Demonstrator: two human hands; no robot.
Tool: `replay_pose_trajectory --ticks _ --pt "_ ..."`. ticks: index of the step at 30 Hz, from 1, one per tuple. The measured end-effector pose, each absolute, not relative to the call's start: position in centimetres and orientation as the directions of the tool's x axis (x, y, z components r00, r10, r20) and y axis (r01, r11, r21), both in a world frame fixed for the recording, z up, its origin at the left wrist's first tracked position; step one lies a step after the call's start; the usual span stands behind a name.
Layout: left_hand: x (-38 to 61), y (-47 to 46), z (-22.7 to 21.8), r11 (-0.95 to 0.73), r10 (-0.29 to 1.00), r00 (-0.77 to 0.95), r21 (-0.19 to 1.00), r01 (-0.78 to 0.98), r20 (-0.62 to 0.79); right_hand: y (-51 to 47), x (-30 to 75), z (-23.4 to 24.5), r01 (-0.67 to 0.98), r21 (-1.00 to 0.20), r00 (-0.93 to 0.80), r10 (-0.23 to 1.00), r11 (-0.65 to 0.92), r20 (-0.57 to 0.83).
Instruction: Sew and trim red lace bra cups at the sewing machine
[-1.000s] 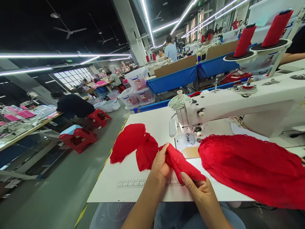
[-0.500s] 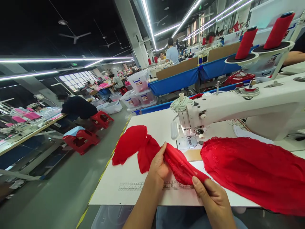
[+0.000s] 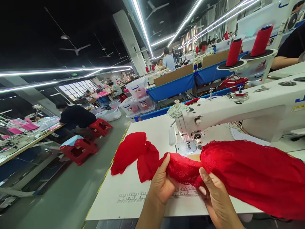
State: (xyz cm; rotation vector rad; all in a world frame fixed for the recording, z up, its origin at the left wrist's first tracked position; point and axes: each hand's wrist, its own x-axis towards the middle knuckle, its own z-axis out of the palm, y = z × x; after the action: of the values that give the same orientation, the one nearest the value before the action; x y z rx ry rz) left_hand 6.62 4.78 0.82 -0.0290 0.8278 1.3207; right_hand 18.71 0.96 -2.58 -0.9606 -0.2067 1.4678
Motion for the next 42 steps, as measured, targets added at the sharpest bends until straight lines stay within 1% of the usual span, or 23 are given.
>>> replay_pose_trajectory --ticks 3,7,12,17,26,35,42 --pt "6.8 4.3 0.9 0.307 0.853 0.044 0.431 -0.849 -0.519 1.1 18.9 -2.3 -0.804 -0.529 0.047 0.860 -0.270 -0.509" --pt "6.9 4.0 0.9 0.301 0.856 0.054 0.410 -0.861 -0.514 1.2 18.8 -2.0 -0.812 -0.528 0.061 0.863 -0.249 -0.501" --pt "6.9 4.0 0.7 0.401 0.841 0.163 0.393 -0.828 -0.516 1.1 18.2 -1.9 -0.823 -0.518 0.035 0.887 -0.236 -0.460" --pt "7.0 3.9 1.1 0.328 0.857 0.071 0.435 -0.838 -0.510 1.1 18.1 -1.7 -0.843 -0.485 0.034 0.876 -0.234 -0.481" --pt "7.3 3.8 1.8 0.256 0.817 -0.094 0.505 -0.824 -0.568 1.3 17.9 -1.8 -0.878 -0.437 0.052 0.867 -0.197 -0.495" --pt "7.6 3.9 1.1 0.247 0.845 -0.076 0.514 -0.822 -0.529 1.0 17.8 -2.1 -0.847 -0.486 0.071 0.860 -0.215 -0.505" --pt "7.7 3.8 1.8 0.251 0.772 -0.124 0.479 -0.841 -0.623 1.3 17.7 -2.3 -0.879 -0.458 0.128 0.856 -0.137 -0.501"
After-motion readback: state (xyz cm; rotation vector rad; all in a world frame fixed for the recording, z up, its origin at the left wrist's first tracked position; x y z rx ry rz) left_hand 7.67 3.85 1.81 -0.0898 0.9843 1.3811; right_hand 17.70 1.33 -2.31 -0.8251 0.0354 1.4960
